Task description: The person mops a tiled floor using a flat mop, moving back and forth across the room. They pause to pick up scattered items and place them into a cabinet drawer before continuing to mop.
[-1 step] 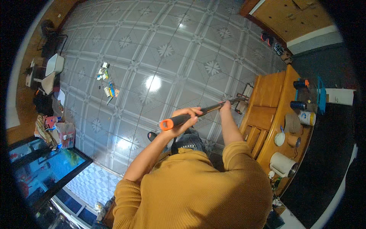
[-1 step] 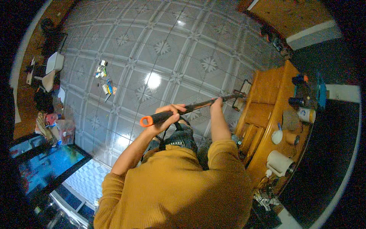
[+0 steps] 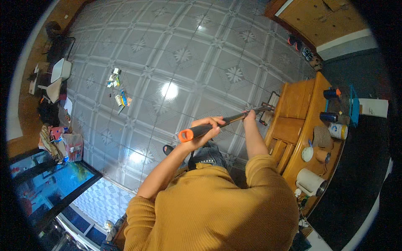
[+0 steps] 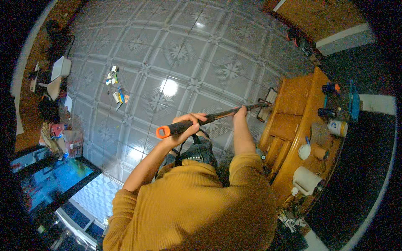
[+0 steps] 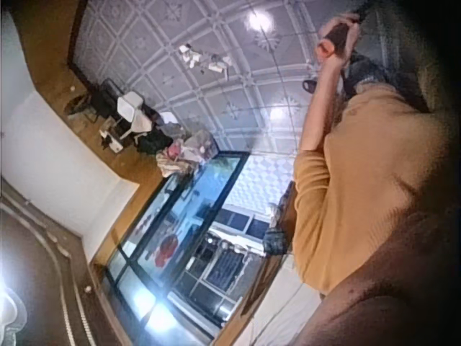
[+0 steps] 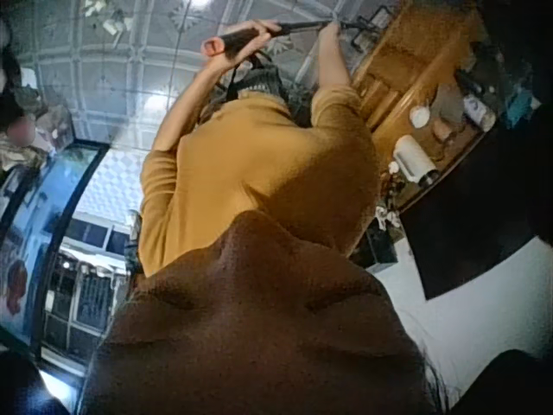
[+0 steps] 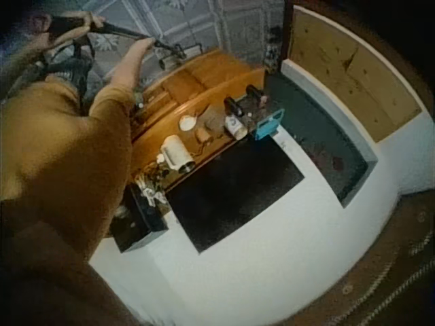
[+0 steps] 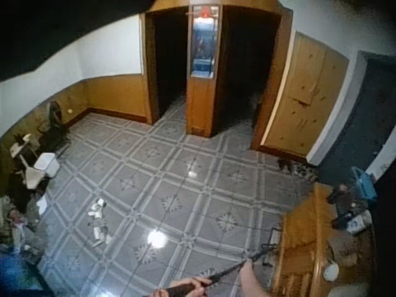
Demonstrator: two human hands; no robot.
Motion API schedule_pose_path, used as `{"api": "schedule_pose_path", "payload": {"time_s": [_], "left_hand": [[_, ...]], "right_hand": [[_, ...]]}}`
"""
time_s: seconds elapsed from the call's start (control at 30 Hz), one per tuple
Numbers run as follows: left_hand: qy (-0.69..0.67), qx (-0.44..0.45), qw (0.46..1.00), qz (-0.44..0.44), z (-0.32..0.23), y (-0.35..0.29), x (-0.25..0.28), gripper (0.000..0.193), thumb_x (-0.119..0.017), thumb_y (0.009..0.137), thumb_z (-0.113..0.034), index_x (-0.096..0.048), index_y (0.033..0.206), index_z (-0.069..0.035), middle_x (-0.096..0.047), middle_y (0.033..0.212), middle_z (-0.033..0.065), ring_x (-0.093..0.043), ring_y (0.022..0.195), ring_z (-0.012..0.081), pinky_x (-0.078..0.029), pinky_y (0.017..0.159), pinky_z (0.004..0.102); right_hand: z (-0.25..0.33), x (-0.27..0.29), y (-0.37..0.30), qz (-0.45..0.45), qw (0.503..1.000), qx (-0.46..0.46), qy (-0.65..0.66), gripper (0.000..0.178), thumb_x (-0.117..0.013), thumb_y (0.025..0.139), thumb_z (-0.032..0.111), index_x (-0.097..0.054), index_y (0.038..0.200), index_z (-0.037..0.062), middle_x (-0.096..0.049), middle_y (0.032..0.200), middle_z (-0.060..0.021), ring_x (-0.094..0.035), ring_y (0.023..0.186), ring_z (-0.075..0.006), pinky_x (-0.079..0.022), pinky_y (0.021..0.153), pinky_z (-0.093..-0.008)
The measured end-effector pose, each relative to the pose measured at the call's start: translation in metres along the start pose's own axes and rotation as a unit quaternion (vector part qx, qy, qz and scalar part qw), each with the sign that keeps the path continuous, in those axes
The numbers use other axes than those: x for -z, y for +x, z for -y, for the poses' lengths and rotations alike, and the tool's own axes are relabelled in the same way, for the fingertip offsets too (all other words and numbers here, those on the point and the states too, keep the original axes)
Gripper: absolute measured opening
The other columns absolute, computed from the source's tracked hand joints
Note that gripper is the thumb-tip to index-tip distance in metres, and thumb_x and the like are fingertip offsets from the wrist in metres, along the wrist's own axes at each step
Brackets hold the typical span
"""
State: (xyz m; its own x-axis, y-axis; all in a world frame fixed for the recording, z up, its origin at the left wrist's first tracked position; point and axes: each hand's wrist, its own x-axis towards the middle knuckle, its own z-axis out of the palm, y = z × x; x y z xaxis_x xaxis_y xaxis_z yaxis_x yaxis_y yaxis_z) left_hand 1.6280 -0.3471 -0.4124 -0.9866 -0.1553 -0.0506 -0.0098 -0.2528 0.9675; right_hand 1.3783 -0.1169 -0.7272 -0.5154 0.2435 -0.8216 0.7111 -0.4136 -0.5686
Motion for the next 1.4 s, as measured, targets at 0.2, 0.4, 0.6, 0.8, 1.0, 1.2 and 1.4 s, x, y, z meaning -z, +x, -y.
{"api": "schedule_pose_path", "payload": {"time_s": [0.2,0.4,0.6,0.8,1.0,1.2,1.4], "left_hand": [[-0.005,-0.024,0.998,-0.053,-0.020,0.018,0.003,0.011,-0.061,0.089,-0.010,-0.057,0.086,-0.001,-0.064,0.104,0.0158,-0.054,0.116,0.0318,-0.040,0.101,0.0461],[0.009,-0.035,0.975,-0.220,-0.037,-0.070,0.055,0.009,-0.056,0.092,-0.009,-0.056,0.085,-0.003,-0.064,0.098,0.0156,-0.057,0.111,0.0328,-0.041,0.099,0.0479],[0.099,-0.020,0.859,-0.502,-0.103,-0.247,0.062,0.020,-0.064,0.089,-0.021,-0.054,0.080,-0.006,-0.061,0.089,0.0118,-0.058,0.100,0.0324,-0.039,0.097,0.0516],[0.266,-0.004,0.736,-0.622,-0.152,-0.384,-0.018,0.019,-0.057,0.093,-0.022,-0.053,0.084,-0.006,-0.054,0.083,0.0091,-0.055,0.093,0.0298,-0.041,0.093,0.0496],[0.383,-0.014,0.643,-0.663,-0.154,-0.421,-0.056,0.022,-0.058,0.088,-0.020,-0.047,0.076,-0.004,-0.051,0.074,0.0105,-0.053,0.079,0.0258,-0.045,0.087,0.0505],[0.269,-0.306,0.736,-0.541,-0.212,-0.460,-0.035,0.020,-0.055,0.082,-0.012,-0.043,0.065,-0.011,-0.048,0.063,0.0038,-0.047,0.069,0.0187,-0.040,0.078,0.0383],[-0.066,-0.321,0.868,-0.372,-0.151,-0.359,0.089,0.019,-0.053,0.085,-0.011,-0.043,0.070,-0.012,-0.044,0.063,0.0013,-0.041,0.056,0.0136,-0.034,0.063,0.0319]], "right_hand": [[0.005,-0.034,-0.001,0.017,0.997,-0.075,0.002,0.027,-0.043,0.095,0.034,-0.047,0.092,0.0068,-0.055,0.074,-0.0102,-0.052,0.058,-0.0223,-0.046,0.051,-0.0399],[-0.102,-0.088,-0.078,0.025,0.986,-0.143,-0.083,0.022,-0.037,0.094,0.026,-0.049,0.097,0.0080,-0.056,0.077,-0.0138,-0.051,0.064,-0.0284,-0.042,0.055,-0.0476],[-0.267,-0.109,-0.256,0.153,0.914,-0.154,-0.341,0.042,-0.029,0.098,0.035,-0.031,0.124,0.0021,-0.059,0.085,-0.0184,-0.060,0.074,-0.0284,-0.051,0.062,-0.0468],[-0.383,-0.073,-0.448,0.220,0.752,-0.064,-0.618,0.040,-0.050,0.090,0.028,-0.032,0.112,-0.0001,-0.062,0.075,-0.0210,-0.063,0.053,-0.0316,-0.054,0.049,-0.0377],[-0.404,-0.057,-0.492,0.371,0.738,-0.354,-0.438,0.024,-0.050,0.089,0.022,-0.047,0.088,-0.0021,-0.057,0.064,-0.0163,-0.062,0.049,-0.0310,-0.047,0.036,-0.0405],[-0.324,-0.025,-0.519,0.273,0.698,-0.572,-0.332,0.027,-0.048,0.094,0.020,-0.037,0.109,0.0008,-0.053,0.097,-0.0193,-0.062,0.083,-0.0394,-0.053,0.070,-0.0575],[-0.282,-0.021,-0.363,0.265,0.848,-0.424,-0.175,0.024,-0.045,0.097,0.025,-0.044,0.098,0.0013,-0.054,0.087,-0.0169,-0.061,0.084,-0.0356,-0.054,0.074,-0.0531]]}}
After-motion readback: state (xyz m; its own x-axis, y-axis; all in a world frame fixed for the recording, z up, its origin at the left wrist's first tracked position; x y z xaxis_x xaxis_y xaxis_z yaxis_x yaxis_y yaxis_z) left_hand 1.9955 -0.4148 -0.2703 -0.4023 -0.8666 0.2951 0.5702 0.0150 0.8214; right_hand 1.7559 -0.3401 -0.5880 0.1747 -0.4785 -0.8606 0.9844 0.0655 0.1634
